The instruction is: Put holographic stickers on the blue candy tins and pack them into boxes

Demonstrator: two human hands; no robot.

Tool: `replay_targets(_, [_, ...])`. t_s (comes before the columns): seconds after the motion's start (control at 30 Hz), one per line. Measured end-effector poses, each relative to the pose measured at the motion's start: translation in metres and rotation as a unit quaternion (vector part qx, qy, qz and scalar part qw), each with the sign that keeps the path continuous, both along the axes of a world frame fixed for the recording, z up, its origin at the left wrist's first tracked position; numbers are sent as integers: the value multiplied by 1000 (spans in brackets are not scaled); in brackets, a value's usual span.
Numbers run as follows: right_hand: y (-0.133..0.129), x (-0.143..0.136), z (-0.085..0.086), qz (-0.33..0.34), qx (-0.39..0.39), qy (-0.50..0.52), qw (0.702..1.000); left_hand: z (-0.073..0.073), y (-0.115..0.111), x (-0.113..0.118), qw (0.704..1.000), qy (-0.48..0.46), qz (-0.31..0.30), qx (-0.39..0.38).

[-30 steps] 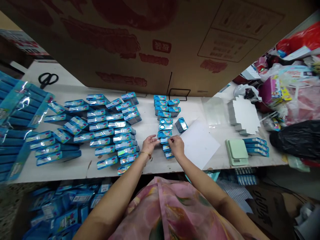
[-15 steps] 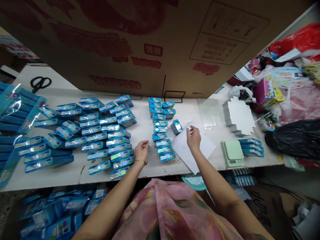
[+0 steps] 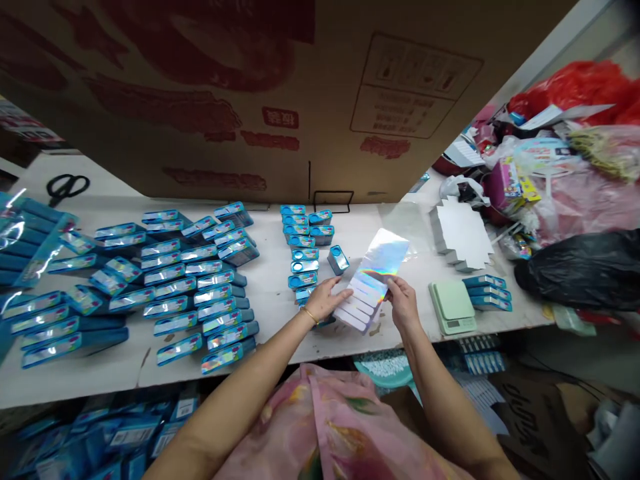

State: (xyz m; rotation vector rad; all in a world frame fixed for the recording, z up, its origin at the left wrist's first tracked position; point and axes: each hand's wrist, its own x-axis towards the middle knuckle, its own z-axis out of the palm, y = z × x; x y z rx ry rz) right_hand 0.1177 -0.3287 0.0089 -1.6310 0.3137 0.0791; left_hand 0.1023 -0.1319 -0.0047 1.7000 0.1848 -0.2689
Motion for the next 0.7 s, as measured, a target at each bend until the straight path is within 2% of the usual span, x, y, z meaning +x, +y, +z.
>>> replay_targets(0.07, [-3,-10,8,22,15,0,1000,3,-12,5,998,9,-40,-44])
replay_targets(0.1, [-3,-13,10,26,-9,-6,1000,3,-17,7,997,4,-44,-62])
replay_targets(0.17, [-1,-15,15,15,-127,-62,990,4,-22,7,997,-14,-21,-71])
replay_targets(0.2, [0,-14,17,12,-210,-114,971,4,-23,7,998,-20,-4,-65])
replay_targets(0.27, [7,-10,25,54,-369,-233,898,6,-23,6,998,-28,3,-55])
replay_targets(0.33, [15,-2,35,174,-475,-322,800,9,-20,5,998,-40,-18,-52])
replay_targets(0.4, [23,7,41,297,-522,-369,709,13,-17,3,996,-52,-28,-60])
replay_targets(0.47, [27,15,41,364,-534,-395,653,16,-14,0,995,-51,-32,-85])
replay_targets(0.53, [25,18,36,389,-528,-420,628,17,-12,-3,991,-26,-38,-124])
replay_targets(0.6, [20,17,32,392,-516,-441,621,14,-10,-6,987,8,-35,-158])
replay_targets(0.67, [16,12,33,383,-503,-449,632,6,-8,-6,985,27,-26,-166])
replay_targets(0.7, [16,8,37,374,-496,-442,647,0,-7,-4,988,27,-20,-151])
